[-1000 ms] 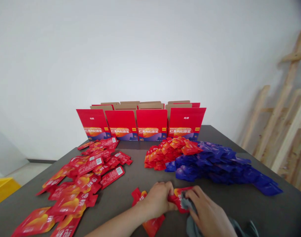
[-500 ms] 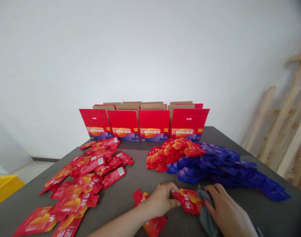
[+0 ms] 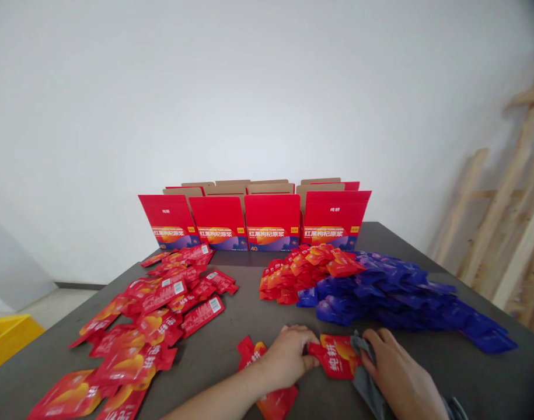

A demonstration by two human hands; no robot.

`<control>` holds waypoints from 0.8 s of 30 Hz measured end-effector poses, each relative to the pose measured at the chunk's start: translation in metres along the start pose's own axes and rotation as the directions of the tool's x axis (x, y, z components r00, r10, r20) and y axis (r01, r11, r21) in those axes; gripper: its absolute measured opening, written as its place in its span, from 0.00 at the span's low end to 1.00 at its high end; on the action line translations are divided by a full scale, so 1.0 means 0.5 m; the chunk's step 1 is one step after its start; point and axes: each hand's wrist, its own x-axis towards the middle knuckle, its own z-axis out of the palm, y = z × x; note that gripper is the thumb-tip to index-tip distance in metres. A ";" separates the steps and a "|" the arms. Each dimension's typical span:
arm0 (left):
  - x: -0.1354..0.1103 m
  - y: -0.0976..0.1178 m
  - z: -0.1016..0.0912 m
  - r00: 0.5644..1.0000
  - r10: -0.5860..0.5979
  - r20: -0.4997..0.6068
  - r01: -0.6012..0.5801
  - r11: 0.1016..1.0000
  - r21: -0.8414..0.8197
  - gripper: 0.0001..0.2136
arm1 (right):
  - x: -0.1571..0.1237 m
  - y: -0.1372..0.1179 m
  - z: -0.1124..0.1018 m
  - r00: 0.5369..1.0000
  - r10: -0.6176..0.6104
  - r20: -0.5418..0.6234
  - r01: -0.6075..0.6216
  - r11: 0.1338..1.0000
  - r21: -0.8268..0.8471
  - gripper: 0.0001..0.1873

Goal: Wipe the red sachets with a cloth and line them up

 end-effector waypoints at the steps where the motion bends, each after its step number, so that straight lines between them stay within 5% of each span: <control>1: 0.000 -0.001 0.000 1.000 -0.001 0.000 0.001 1.000 -0.010 0.08 | -0.004 0.024 0.000 1.000 0.016 0.010 -0.016 1.000 0.003 0.09; 6: 0.002 -0.002 -0.001 0.999 -0.036 0.003 0.036 0.996 -0.080 0.07 | -0.012 0.078 -0.020 0.997 0.071 0.005 -0.071 0.997 0.008 0.11; 15: 0.003 0.001 0.002 0.996 -0.084 0.034 0.088 0.986 -0.142 0.04 | 0.001 -0.066 -0.067 0.984 -0.053 -0.173 0.063 0.997 0.053 0.10; 24: -0.004 0.016 -0.008 0.996 0.000 0.092 -0.001 1.000 0.013 0.06 | 0.007 -0.132 -0.008 0.991 -0.129 0.024 0.126 0.987 0.097 0.10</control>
